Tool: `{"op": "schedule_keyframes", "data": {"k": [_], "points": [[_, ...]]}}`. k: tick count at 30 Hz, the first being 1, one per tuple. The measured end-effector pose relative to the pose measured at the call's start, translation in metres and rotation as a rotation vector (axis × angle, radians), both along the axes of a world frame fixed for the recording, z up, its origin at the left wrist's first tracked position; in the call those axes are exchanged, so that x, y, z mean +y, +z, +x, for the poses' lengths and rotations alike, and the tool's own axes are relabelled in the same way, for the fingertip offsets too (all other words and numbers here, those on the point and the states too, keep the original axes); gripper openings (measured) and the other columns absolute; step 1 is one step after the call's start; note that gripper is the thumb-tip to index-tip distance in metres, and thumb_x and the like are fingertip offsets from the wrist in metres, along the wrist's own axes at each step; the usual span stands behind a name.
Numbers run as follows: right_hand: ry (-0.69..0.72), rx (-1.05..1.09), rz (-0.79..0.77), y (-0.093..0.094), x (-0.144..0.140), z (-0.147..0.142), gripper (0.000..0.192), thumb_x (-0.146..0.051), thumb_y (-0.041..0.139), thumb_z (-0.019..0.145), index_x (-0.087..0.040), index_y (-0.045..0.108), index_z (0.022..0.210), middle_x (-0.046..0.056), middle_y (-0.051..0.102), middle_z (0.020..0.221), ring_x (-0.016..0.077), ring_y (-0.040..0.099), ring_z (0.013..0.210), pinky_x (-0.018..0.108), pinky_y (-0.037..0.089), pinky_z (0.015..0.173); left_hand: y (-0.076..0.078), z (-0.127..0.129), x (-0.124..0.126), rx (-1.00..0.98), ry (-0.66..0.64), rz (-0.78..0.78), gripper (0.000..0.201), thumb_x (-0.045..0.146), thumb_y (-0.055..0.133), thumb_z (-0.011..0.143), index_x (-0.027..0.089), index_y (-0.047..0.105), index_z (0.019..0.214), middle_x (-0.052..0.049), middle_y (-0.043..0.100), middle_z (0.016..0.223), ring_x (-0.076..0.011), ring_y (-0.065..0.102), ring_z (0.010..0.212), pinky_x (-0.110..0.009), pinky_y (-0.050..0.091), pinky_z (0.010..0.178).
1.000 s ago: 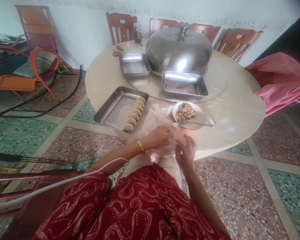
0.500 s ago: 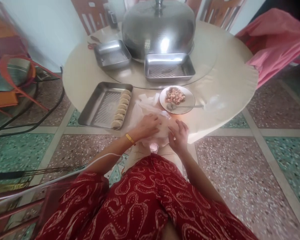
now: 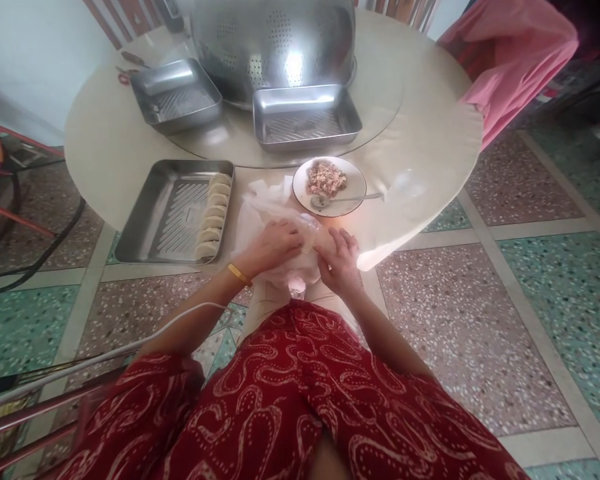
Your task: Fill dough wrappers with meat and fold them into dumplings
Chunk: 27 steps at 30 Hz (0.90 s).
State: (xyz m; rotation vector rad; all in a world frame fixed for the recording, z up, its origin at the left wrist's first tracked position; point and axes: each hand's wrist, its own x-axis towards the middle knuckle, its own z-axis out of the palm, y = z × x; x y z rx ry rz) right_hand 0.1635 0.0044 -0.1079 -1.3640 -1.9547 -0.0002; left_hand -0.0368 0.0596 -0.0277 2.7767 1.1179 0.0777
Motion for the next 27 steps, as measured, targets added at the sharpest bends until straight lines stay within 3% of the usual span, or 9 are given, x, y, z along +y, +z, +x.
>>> {"op": "schedule_keyframes", "data": {"k": [7, 14, 18, 22, 25, 27], "points": [[-0.004, 0.008, 0.124, -0.001, 0.001, -0.001, 0.024, -0.022, 0.054, 0.086, -0.027, 0.073, 0.1, 0.009, 0.056, 0.136, 0.0335, 0.045, 0.128, 0.059, 0.036, 0.105, 0.003, 0.004, -0.001, -0.028, 0.039, -0.007, 0.026, 0.025, 0.045, 0.096, 0.016, 0.069, 0.089, -0.01, 0.069, 0.104, -0.0258, 0.059, 0.101, -0.04, 0.04, 0.086], [-0.001, 0.03, 0.069, 0.004, 0.004, -0.002, 0.022, -0.028, 0.053, 0.09, -0.026, 0.072, 0.102, 0.009, 0.056, 0.135, 0.0329, 0.044, 0.13, 0.058, 0.038, 0.106, 0.012, -0.005, 0.008, -0.38, 0.136, -0.25, 0.026, 0.03, 0.044, 0.091, 0.015, 0.064, 0.082, -0.006, 0.068, 0.087, -0.019, 0.06, 0.086, -0.033, 0.046, 0.082], [0.062, 0.093, 0.05, 0.018, 0.02, -0.006, 0.024, -0.03, 0.054, 0.091, -0.026, 0.069, 0.11, 0.008, 0.052, 0.141, 0.0329, 0.04, 0.134, 0.058, 0.035, 0.11, 0.019, -0.011, 0.012, -0.521, 0.204, -0.45, 0.027, 0.038, 0.049, 0.088, 0.016, 0.063, 0.082, -0.002, 0.065, 0.08, -0.015, 0.057, 0.074, -0.028, 0.046, 0.07], [0.204, 0.142, 0.044, 0.037, 0.04, -0.009, 0.016, -0.03, 0.057, 0.091, -0.026, 0.071, 0.099, 0.005, 0.051, 0.143, 0.0297, 0.037, 0.138, 0.056, 0.034, 0.113, 0.024, -0.015, 0.013, -0.617, 0.199, -0.585, 0.027, 0.04, 0.052, 0.085, 0.016, 0.06, 0.074, 0.002, 0.059, 0.07, -0.0117, 0.052, 0.065, -0.024, 0.042, 0.062], [0.26, 0.23, -0.038, 0.05, 0.049, -0.009, 0.013, -0.03, 0.059, 0.092, -0.026, 0.071, 0.092, 0.003, 0.055, 0.14, 0.027, 0.042, 0.136, 0.056, 0.035, 0.114, 0.029, -0.018, 0.009, -0.694, 0.201, -0.622, 0.03, 0.043, 0.051, 0.087, 0.017, 0.058, 0.073, 0.002, 0.056, 0.069, -0.0112, 0.051, 0.065, -0.024, 0.042, 0.062], [0.278, 0.313, -0.087, 0.056, 0.053, -0.008, 0.012, -0.032, 0.06, 0.092, -0.026, 0.071, 0.09, 0.002, 0.058, 0.137, 0.0258, 0.047, 0.133, 0.056, 0.037, 0.112, 0.032, -0.019, 0.005, -0.732, 0.19, -0.592, 0.029, 0.044, 0.054, 0.087, 0.017, 0.061, 0.082, 0.001, 0.06, 0.077, -0.0124, 0.054, 0.071, -0.024, 0.044, 0.066]]}}
